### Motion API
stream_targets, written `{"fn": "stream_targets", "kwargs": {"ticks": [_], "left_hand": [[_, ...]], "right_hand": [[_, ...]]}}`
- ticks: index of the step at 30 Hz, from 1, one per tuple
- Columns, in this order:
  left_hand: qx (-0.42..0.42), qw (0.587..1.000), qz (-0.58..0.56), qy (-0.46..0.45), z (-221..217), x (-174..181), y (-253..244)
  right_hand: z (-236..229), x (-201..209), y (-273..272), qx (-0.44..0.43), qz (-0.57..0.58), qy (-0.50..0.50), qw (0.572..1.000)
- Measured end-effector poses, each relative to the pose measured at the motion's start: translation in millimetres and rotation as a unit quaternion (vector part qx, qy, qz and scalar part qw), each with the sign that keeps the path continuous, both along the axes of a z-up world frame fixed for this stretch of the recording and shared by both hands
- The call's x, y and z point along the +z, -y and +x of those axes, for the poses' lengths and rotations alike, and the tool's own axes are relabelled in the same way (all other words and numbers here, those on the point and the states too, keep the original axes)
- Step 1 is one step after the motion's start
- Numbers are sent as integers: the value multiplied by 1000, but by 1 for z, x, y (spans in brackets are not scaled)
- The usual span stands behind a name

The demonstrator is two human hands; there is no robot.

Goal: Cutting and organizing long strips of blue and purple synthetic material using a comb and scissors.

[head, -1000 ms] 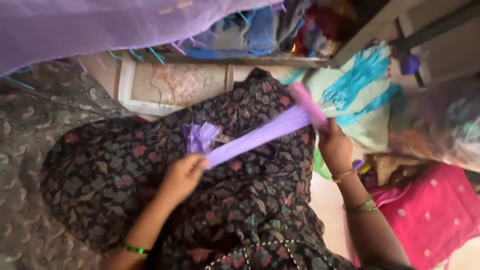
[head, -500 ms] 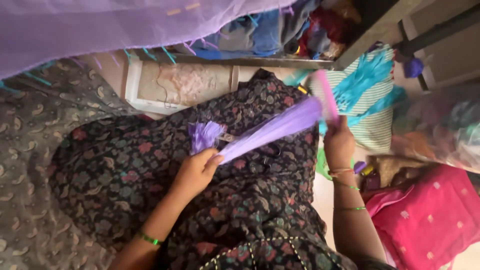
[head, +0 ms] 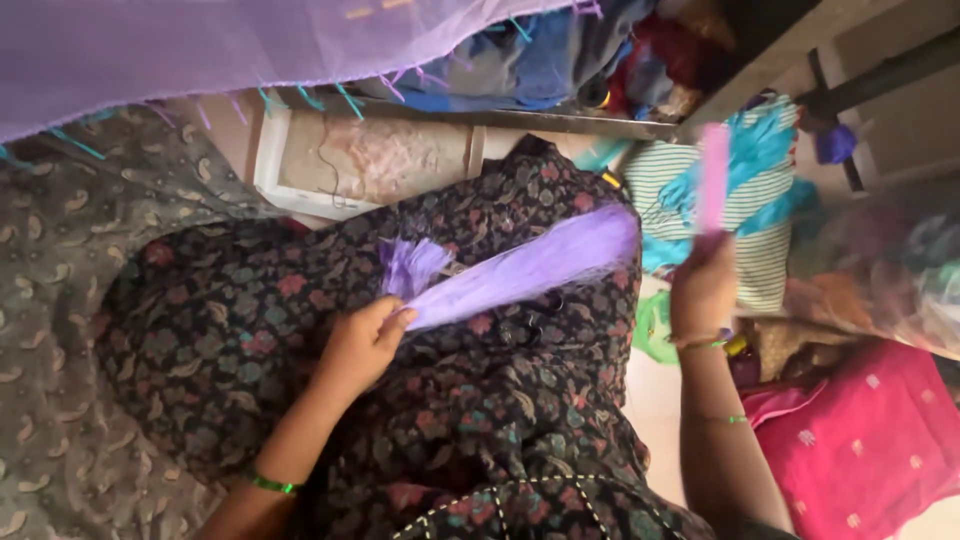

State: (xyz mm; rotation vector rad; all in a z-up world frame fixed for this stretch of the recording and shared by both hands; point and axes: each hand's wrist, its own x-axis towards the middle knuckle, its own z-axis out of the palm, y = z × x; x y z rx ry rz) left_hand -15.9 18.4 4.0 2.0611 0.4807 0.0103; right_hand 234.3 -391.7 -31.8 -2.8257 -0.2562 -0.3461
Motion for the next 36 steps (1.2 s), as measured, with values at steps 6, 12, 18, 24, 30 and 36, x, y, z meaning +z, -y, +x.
{"fn": "stream_targets", "kwargs": {"ticks": [6,12,18,24,30,36], "left_hand": [[-6,999,-15,-31,11,5,-8],[-3,1000,-26,9,4,3,-5],[-45,998,-30,21,13,10,24],[-61,997,-37,0,23,21,21],[-16,1000,-12,2,7,13,1],[-28,999,-17,32,11,10,9]], "right_hand": [[-5,2,-14,55,-99,31,993],[-39,1,-25,186,-96,83,974],[-1,16,-27,56,-3,-16,998],[7,25,-44,-79,276,-140,948],[-49,32,-60,164,2,79,983],[-32,31,-38,165,-92,35,981]]}}
